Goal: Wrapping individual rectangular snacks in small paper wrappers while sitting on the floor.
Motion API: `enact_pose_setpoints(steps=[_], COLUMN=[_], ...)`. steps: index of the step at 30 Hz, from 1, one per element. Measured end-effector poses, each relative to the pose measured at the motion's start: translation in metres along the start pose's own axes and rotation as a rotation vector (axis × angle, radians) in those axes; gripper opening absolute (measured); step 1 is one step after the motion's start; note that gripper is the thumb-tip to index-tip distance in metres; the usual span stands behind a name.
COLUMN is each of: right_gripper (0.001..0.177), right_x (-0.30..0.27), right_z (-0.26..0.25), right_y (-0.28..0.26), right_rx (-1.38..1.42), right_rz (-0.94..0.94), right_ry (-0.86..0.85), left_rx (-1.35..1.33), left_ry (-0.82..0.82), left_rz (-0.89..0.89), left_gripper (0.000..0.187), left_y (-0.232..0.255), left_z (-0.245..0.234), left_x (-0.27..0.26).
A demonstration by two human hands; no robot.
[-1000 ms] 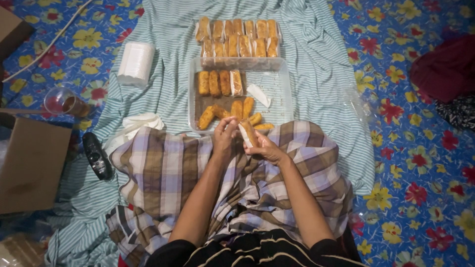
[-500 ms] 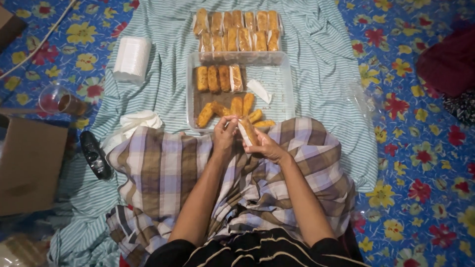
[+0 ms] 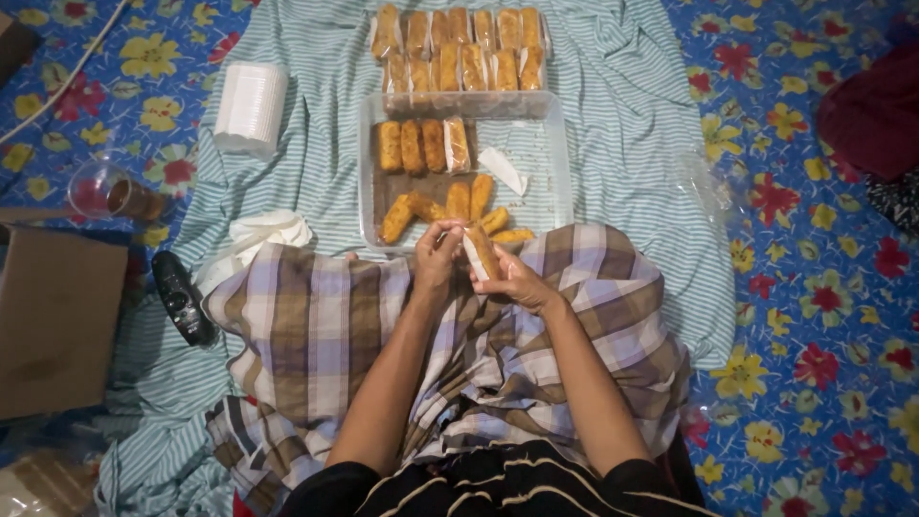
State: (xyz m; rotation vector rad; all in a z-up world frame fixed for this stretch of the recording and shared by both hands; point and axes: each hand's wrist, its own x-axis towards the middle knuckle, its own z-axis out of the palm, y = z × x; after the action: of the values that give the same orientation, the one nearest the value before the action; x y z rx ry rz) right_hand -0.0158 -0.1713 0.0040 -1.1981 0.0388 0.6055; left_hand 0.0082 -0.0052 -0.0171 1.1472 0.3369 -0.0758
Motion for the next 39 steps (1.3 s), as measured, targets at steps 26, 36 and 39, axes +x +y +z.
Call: enact_pose_setpoints(steps=[26,36,39], right_gripper=[0.079,0.078,0.076], right_x=[0.003,-0.001,-0.002], right_z=[-0.008,-0.003,-0.002], right_y=[0.014,0.007,0.006], right_rx=[-0.005,-0.002,-0.007], right_rz=[-0.007,-0.013,-0.008], right_ry=[0.003,0.016,0.013], left_rx=[-0.067,-0.136,-0.118], left_ry=[-0.004,0.07,0.033], left_rz=[-0.031,-0.089,-0.084], left_gripper=[0.019,0.018,0.025], left_y=[0.022,0.038,0.03], left_z=[0.008,0.01,0.009], left_x=[-0.01,-0.024,-0.022])
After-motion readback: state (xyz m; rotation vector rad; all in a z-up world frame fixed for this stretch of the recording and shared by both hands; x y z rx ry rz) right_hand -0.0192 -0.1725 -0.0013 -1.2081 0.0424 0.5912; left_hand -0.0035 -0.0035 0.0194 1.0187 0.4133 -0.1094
